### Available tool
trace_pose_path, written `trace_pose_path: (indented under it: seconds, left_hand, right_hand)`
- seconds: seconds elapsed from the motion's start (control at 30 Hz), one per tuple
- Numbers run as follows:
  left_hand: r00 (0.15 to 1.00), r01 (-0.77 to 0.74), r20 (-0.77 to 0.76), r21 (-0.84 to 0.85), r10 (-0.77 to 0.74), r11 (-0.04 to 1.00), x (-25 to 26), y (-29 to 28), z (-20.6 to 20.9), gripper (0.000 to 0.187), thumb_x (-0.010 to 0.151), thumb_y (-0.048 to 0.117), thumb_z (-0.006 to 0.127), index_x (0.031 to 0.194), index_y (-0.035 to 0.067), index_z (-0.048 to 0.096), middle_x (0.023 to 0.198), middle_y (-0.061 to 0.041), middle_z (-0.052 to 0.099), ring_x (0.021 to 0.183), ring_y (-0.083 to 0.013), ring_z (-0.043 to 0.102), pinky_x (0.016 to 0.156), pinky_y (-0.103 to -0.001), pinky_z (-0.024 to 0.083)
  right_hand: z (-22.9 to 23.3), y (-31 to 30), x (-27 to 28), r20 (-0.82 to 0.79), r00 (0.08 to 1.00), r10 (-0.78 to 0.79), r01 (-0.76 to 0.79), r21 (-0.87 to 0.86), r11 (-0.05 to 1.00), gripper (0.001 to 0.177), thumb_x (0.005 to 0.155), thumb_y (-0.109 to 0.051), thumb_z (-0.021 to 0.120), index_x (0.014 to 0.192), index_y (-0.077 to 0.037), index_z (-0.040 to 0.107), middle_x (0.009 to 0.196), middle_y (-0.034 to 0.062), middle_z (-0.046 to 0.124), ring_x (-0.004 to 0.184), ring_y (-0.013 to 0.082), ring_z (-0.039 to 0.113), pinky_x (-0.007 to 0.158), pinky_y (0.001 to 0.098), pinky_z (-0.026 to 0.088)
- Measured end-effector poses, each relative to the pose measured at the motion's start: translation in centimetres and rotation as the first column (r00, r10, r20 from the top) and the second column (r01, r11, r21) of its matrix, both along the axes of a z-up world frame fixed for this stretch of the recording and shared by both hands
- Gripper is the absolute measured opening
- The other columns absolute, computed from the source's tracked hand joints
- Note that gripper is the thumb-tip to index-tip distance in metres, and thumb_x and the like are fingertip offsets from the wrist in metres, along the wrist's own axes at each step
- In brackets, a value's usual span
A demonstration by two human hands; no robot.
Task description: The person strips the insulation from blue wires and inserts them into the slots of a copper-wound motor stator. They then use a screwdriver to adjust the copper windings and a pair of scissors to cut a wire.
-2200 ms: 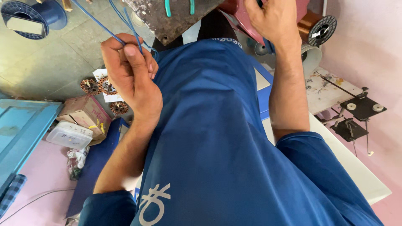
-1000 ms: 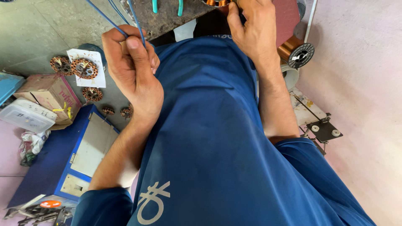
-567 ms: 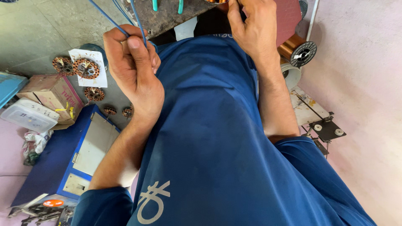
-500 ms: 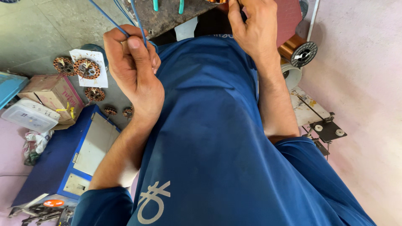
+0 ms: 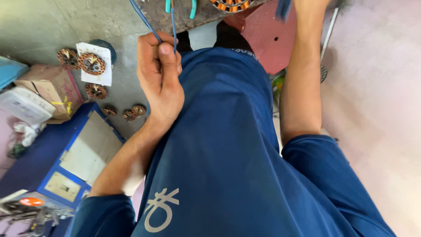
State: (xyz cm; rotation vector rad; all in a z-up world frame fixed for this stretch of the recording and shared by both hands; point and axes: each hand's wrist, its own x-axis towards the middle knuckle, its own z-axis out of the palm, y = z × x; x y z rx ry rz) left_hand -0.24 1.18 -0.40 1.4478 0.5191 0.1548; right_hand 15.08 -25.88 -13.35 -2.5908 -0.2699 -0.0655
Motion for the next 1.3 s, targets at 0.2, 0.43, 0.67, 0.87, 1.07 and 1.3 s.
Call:
trace_pose_path:
  seconds: [0.2,0.43,0.67,0.87,1.07,1.3]
  left_hand:
    - [0.999,-0.037,-0.033,0.04,0.039,0.999,0.4,-4.4,0.8,0.022,0.122,0.022,0.046,0.115,0.002,0.05,0.083,0.0,0.051,0.068,-0.0053,0.046,0.064,-0.021,0.04]
    - [0.983,0.116,-0.149,0.065,-0.105,0.991,1.4,-7.4,-0.5,0.014,0.118,0.017,0.048,0.115,0.004,0.052,0.082,-0.001,0.054,0.073,-0.0092,0.05,0.066,-0.026,0.044]
    - [0.972,0.214,-0.126,0.148,-0.196,0.966,2.6,-9.0,-0.9,0.013,0.115,0.016,0.05,0.108,0.004,0.05,0.083,-0.006,0.063,0.071,-0.0118,0.065,0.065,-0.029,0.053]
    - [0.981,0.194,-0.045,0.166,-0.189,0.967,2.8,-8.6,-0.9,0.015,0.118,0.014,0.05,0.115,0.003,0.059,0.09,-0.007,0.068,0.08,-0.0182,0.069,0.074,-0.033,0.057]
    - [0.956,0.21,-0.236,0.146,-0.172,0.967,2.7,-6.9,-2.2,0.022,0.112,0.009,0.05,0.126,0.001,0.065,0.072,-0.005,0.065,0.062,-0.0129,0.064,0.059,-0.028,0.053]
    - [0.964,0.149,-0.249,0.209,-0.095,0.967,2.9,-7.8,-3.6,0.015,0.108,0.009,0.056,0.11,0.0,0.068,0.064,-0.004,0.062,0.054,-0.0077,0.06,0.052,-0.027,0.048]
  right_hand:
    - [3.2,-1.5,2.2,-0.069,0.988,-0.135,0.147,0.214,0.966,0.011,0.104,-0.008,0.074,0.099,-0.001,0.067,0.087,0.008,0.067,0.074,0.0175,0.062,0.069,0.0305,0.051]
    - [11.6,2.0,-6.6,-0.657,0.601,0.455,0.333,0.724,0.604,0.024,0.102,-0.008,0.07,0.124,0.002,0.072,0.104,0.0093,0.069,0.082,0.0139,0.068,0.072,0.0289,0.059]
    - [11.3,3.7,-7.4,-0.604,0.664,0.44,0.522,0.796,0.306,0.018,0.1,0.008,0.073,0.117,0.004,0.071,0.118,0.009,0.064,0.096,0.0174,0.069,0.082,0.0337,0.06]
    - [9.8,1.7,-6.6,-0.711,0.55,0.439,0.759,0.645,0.093,0.008,0.098,-0.011,0.067,0.105,-0.006,0.067,0.102,0.0045,0.067,0.103,0.0172,0.07,0.098,0.0358,0.061]
    - [6.5,-3.3,-3.5,-0.728,0.637,0.252,0.729,0.676,0.109,0.006,0.111,-0.011,0.067,0.111,-0.007,0.063,0.091,0.0065,0.065,0.074,0.0156,0.057,0.069,0.0315,0.049]
    - [5.3,-5.1,-1.2,-0.68,0.711,0.181,0.656,0.733,0.177,0.01,0.105,0.001,0.066,0.114,-0.003,0.062,0.096,0.0088,0.066,0.07,0.0163,0.056,0.061,0.0295,0.044]
